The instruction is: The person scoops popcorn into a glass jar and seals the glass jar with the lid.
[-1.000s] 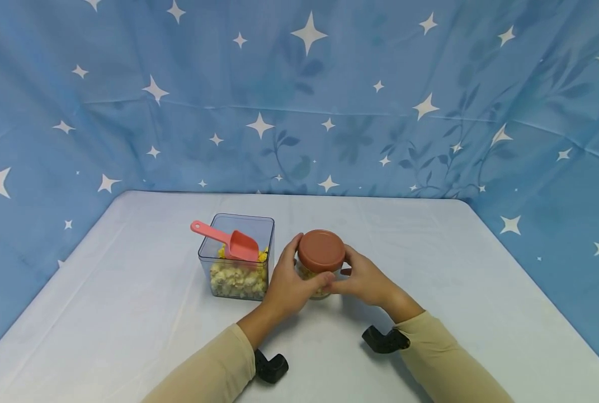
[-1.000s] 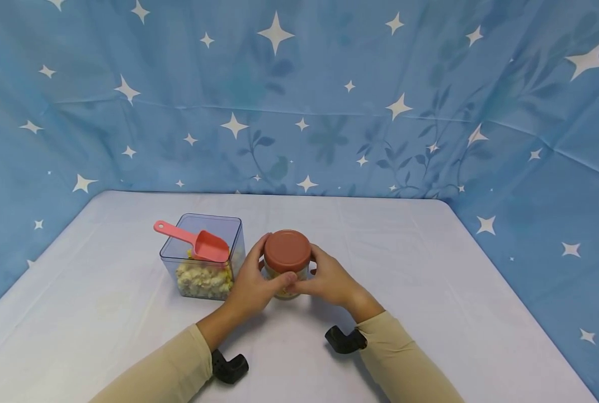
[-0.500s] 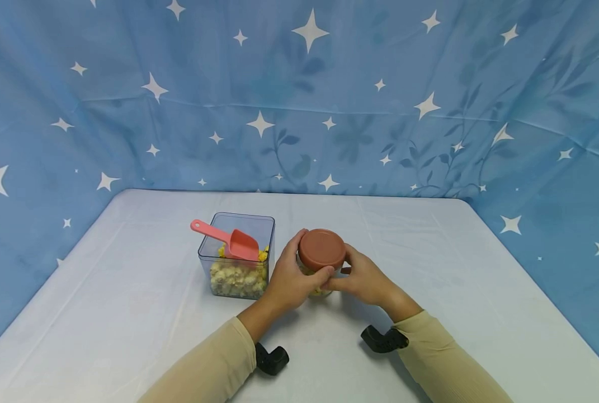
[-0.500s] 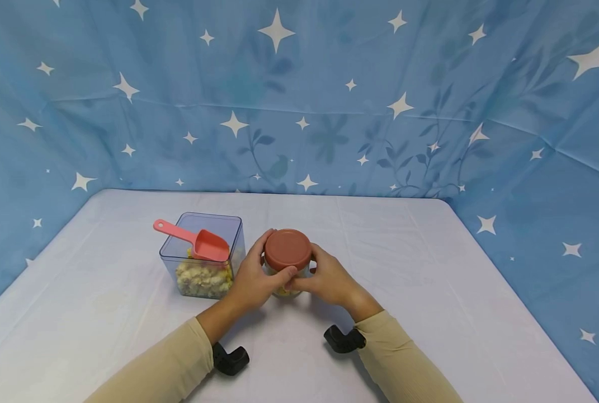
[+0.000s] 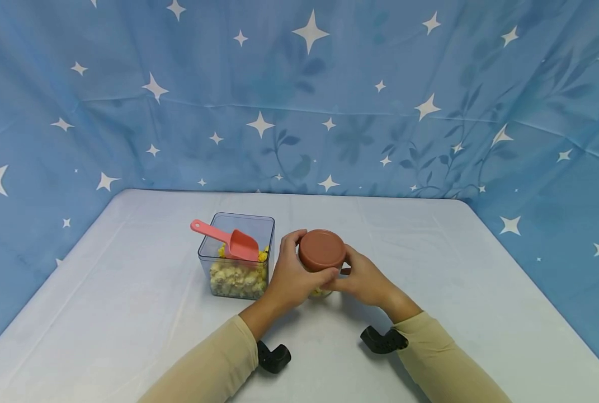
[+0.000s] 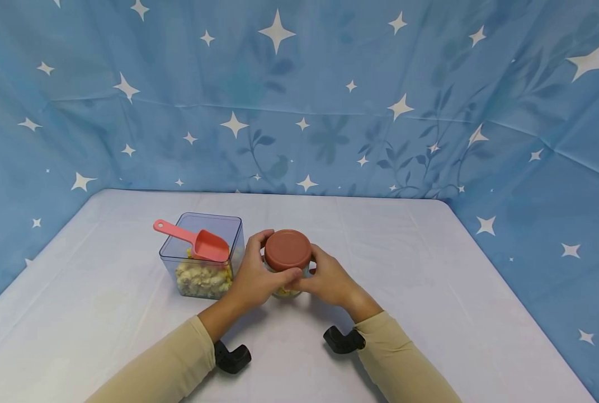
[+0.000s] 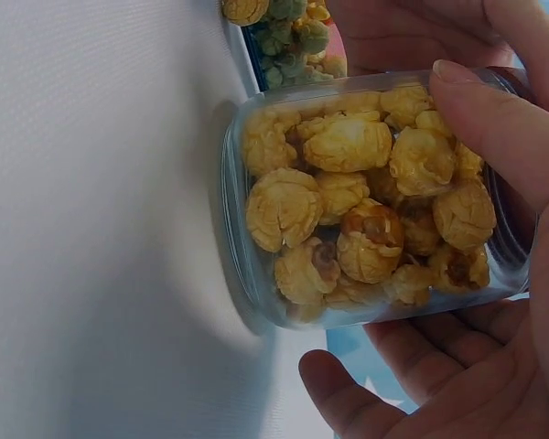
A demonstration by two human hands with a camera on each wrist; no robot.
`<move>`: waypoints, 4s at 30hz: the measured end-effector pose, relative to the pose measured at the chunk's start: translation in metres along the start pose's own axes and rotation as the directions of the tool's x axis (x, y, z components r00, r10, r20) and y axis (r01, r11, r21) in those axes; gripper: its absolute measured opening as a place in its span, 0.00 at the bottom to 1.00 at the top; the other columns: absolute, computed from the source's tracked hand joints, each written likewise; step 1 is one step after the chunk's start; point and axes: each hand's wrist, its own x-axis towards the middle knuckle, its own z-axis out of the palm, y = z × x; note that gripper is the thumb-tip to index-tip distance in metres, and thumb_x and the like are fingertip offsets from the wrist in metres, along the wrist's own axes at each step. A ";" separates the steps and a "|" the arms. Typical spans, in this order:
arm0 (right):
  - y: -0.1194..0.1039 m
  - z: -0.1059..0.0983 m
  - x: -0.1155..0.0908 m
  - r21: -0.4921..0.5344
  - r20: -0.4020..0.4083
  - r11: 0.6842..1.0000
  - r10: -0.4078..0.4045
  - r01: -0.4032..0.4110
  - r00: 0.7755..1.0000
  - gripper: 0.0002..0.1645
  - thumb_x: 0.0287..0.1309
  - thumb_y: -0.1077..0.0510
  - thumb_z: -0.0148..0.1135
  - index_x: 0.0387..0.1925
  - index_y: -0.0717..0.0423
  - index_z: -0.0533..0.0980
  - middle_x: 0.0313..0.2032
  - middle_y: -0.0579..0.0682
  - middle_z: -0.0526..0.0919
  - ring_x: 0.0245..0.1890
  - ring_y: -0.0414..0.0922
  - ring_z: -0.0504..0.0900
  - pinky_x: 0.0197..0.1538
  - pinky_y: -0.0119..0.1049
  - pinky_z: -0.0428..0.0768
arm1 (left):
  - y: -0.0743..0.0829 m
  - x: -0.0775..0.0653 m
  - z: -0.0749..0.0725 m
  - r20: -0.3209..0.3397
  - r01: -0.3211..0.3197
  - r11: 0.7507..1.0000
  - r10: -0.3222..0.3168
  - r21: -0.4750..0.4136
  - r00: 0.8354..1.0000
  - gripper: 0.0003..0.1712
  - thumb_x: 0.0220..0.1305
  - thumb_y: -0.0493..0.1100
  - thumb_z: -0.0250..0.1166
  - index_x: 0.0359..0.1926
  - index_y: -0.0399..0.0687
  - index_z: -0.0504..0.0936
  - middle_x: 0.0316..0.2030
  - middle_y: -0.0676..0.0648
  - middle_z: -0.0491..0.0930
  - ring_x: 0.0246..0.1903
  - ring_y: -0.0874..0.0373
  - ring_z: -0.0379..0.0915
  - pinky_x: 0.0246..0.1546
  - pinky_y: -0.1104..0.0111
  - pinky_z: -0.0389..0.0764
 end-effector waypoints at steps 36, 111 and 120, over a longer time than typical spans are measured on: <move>0.001 0.001 0.000 0.016 0.005 1.000 0.004 -0.004 1.000 0.44 0.56 0.55 0.75 0.69 0.60 0.64 0.62 0.55 0.74 0.61 0.53 0.73 0.58 0.50 0.78 | 0.004 0.003 0.002 -0.022 0.019 0.999 -0.018 0.032 1.000 0.55 0.49 0.51 0.80 0.71 0.43 0.56 0.66 0.45 0.59 0.58 0.50 0.68 0.55 0.54 0.76; 0.003 0.002 0.002 -0.028 -0.039 0.999 0.016 -0.017 0.999 0.43 0.53 0.54 0.77 0.67 0.58 0.68 0.59 0.53 0.76 0.59 0.51 0.75 0.59 0.50 0.77 | 0.005 0.009 -0.005 0.033 -0.030 0.989 0.026 0.147 0.999 0.48 0.53 0.47 0.76 0.70 0.38 0.61 0.65 0.42 0.62 0.57 0.50 0.69 0.54 0.54 0.78; 0.003 0.000 0.002 -0.035 -0.034 0.999 0.019 -0.020 0.999 0.43 0.54 0.53 0.76 0.68 0.60 0.67 0.60 0.54 0.76 0.61 0.53 0.74 0.60 0.52 0.77 | 0.008 0.009 -0.010 0.092 0.007 0.988 -0.021 0.154 0.996 0.52 0.55 0.49 0.73 0.75 0.40 0.56 0.69 0.43 0.59 0.60 0.49 0.67 0.56 0.54 0.77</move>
